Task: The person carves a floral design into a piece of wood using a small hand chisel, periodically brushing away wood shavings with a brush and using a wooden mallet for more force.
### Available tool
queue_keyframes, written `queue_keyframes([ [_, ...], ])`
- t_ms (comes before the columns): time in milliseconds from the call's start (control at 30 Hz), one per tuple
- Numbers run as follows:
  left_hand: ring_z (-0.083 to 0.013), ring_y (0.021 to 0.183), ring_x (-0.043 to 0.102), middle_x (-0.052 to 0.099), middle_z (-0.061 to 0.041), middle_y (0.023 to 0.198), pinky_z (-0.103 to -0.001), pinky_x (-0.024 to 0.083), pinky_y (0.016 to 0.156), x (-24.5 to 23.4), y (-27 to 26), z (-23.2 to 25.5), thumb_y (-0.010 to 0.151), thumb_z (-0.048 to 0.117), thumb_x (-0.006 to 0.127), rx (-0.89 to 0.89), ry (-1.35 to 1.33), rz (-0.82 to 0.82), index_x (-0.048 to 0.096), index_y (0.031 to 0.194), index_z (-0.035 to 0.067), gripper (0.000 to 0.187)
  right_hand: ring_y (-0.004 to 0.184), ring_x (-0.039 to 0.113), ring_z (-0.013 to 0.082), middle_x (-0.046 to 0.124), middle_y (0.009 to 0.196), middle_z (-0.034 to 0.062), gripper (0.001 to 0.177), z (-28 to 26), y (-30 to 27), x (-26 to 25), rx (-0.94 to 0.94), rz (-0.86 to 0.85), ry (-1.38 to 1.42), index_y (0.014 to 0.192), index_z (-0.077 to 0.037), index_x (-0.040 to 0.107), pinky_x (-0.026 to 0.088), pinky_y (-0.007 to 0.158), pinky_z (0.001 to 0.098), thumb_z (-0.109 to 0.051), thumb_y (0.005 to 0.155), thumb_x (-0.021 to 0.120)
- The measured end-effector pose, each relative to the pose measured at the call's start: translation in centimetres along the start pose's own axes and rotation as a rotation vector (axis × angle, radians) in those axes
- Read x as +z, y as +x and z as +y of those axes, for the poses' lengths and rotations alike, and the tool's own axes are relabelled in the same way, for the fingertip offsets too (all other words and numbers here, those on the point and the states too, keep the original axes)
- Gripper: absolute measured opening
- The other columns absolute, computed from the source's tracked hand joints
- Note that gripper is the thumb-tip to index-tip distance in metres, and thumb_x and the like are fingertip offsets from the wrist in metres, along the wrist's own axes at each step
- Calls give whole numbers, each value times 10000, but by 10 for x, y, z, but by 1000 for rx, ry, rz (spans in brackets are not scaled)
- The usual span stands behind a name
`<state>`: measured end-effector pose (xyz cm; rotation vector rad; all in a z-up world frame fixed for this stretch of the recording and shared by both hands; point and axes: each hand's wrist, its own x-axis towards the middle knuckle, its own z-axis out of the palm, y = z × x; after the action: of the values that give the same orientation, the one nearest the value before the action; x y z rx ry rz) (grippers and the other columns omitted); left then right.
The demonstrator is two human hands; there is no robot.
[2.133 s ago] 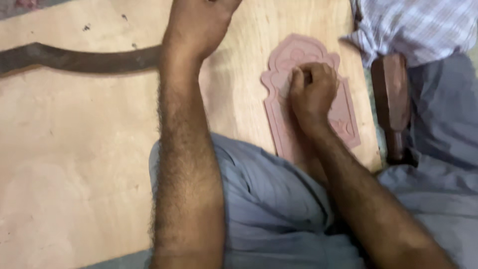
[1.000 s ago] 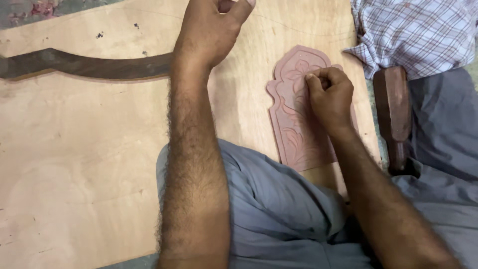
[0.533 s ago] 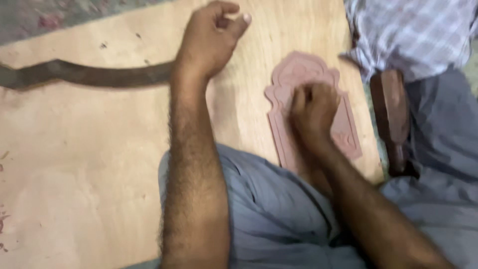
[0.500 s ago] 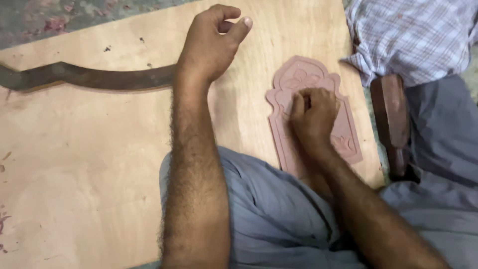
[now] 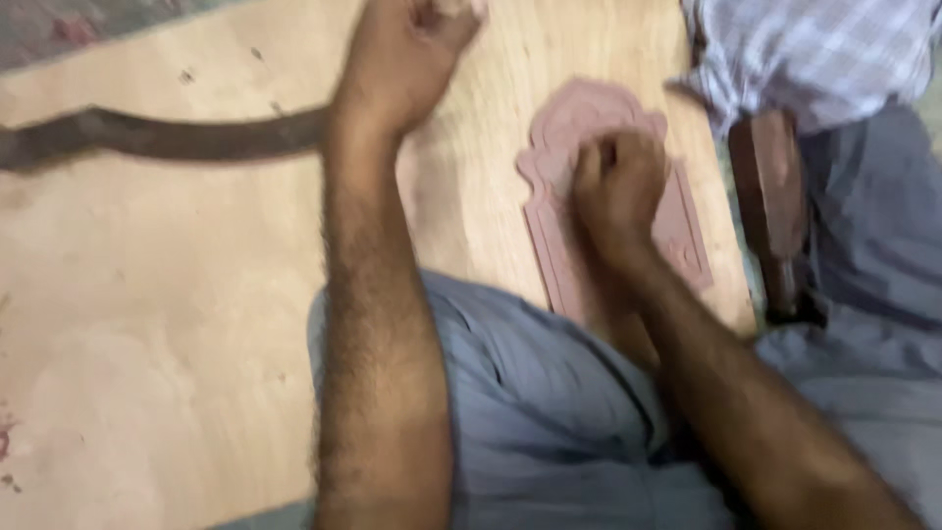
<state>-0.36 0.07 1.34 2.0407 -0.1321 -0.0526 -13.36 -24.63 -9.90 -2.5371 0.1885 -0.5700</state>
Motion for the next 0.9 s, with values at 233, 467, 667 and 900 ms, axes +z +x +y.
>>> queue_keyframes([
  [233,-171,892,733,792,-98,1014,-361,597,780,10,1,-14,946,326,741,112,-129,1,717,1147,19,368,960,597,334,684,947,129,144,4,14,1,88,34,22,932,-57,697,452,900,475,-186,966,752],
  [467,-181,858,717,789,-108,985,-353,590,753,6,4,2,932,339,722,44,-159,12,733,1145,22,383,966,595,358,674,963,151,136,2,7,-10,-68,4,-12,950,-43,701,452,899,492,-162,945,768],
  [667,-152,885,718,736,-91,1006,-332,578,777,4,-1,1,925,363,754,-11,-46,-31,688,1208,35,438,963,587,368,662,965,172,130,-10,9,-6,-51,30,-43,939,-40,694,439,889,512,-150,940,763],
  [900,-289,940,729,782,-186,1036,-398,588,815,5,4,-1,971,370,725,-16,-52,-51,714,1187,-28,453,973,596,343,662,957,139,126,-5,1,-3,4,19,27,932,-55,686,448,914,494,-167,956,738],
])
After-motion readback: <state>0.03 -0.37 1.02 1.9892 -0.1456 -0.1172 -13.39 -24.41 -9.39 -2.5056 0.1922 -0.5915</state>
